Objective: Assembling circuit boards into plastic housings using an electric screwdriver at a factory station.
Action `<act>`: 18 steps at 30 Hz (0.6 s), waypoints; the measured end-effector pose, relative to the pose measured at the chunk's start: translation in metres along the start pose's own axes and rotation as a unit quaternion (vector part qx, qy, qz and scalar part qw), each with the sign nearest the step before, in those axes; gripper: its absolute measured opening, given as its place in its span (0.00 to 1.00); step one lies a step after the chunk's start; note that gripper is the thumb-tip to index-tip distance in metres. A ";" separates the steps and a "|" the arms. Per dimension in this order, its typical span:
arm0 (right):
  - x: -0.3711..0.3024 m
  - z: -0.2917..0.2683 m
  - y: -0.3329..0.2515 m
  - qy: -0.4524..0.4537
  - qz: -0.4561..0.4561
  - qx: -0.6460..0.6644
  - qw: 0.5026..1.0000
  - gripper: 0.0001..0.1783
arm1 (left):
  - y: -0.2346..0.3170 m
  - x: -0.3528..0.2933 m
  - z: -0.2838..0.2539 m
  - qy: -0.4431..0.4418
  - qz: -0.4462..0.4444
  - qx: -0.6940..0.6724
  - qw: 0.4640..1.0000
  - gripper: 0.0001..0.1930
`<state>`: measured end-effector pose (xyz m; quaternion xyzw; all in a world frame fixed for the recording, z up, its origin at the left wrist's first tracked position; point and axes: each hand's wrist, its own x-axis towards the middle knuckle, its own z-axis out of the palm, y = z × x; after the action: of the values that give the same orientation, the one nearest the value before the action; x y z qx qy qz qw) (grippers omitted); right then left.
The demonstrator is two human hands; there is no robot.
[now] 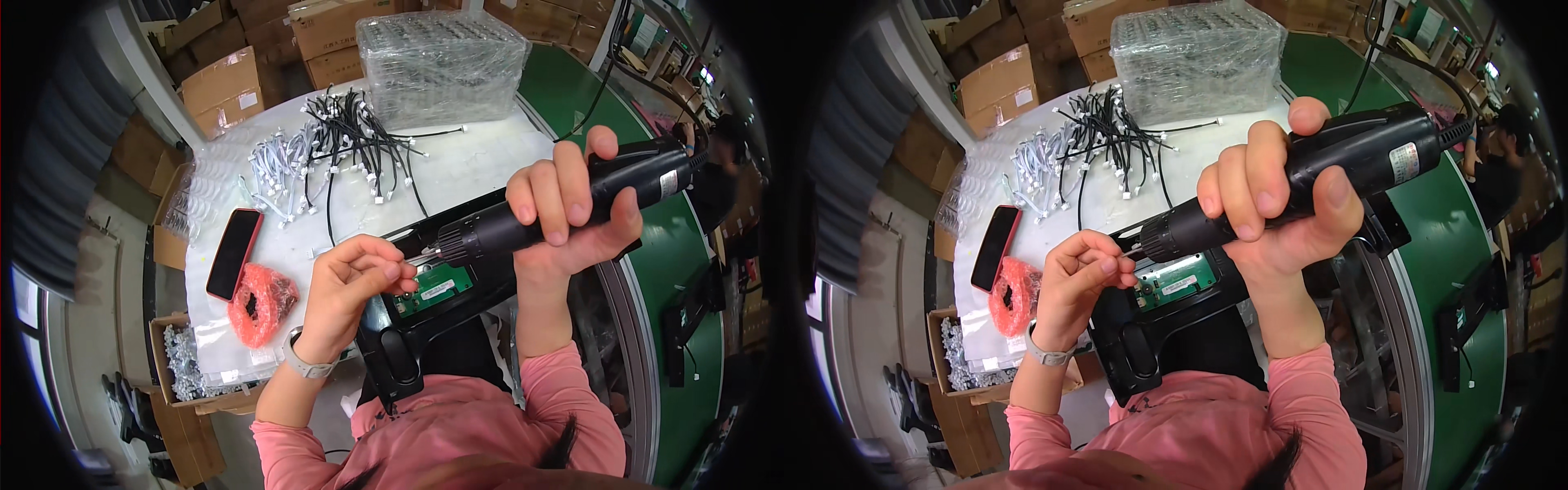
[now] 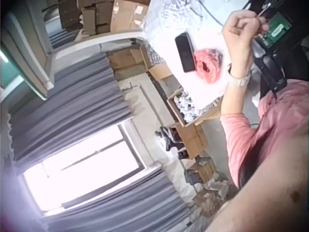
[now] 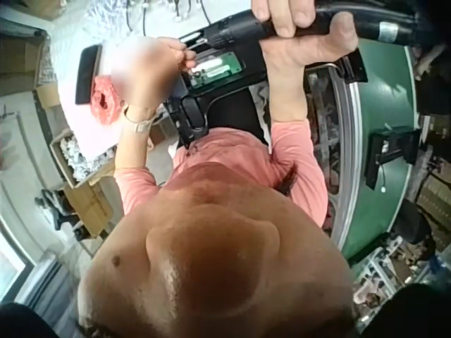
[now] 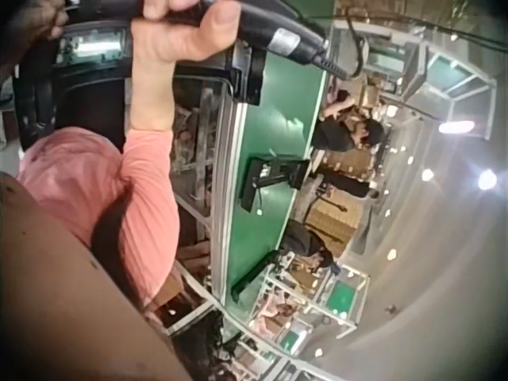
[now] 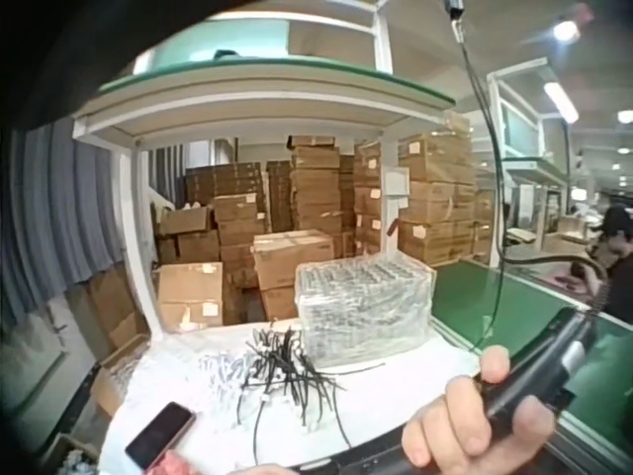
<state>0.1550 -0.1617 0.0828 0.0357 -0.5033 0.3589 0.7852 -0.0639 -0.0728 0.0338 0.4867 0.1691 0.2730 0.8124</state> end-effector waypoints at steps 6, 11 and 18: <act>-0.006 -0.003 0.000 0.004 0.022 -0.008 1.000 0.25 | -0.002 -0.001 0.000 -0.025 -0.008 0.026 0.999 0.06; -0.010 -0.001 -0.001 0.015 0.025 -0.009 1.000 0.25 | -0.002 -0.002 0.002 -0.030 -0.004 0.063 0.998 0.06; -0.013 0.022 0.001 0.152 0.059 -0.084 0.983 0.20 | -0.008 -0.004 0.009 -0.012 0.008 0.166 0.986 0.08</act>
<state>0.1349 -0.1773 0.0825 -0.1156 -0.4075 0.3625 0.8302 -0.0598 -0.0848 0.0308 0.6194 0.1983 0.2412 0.7203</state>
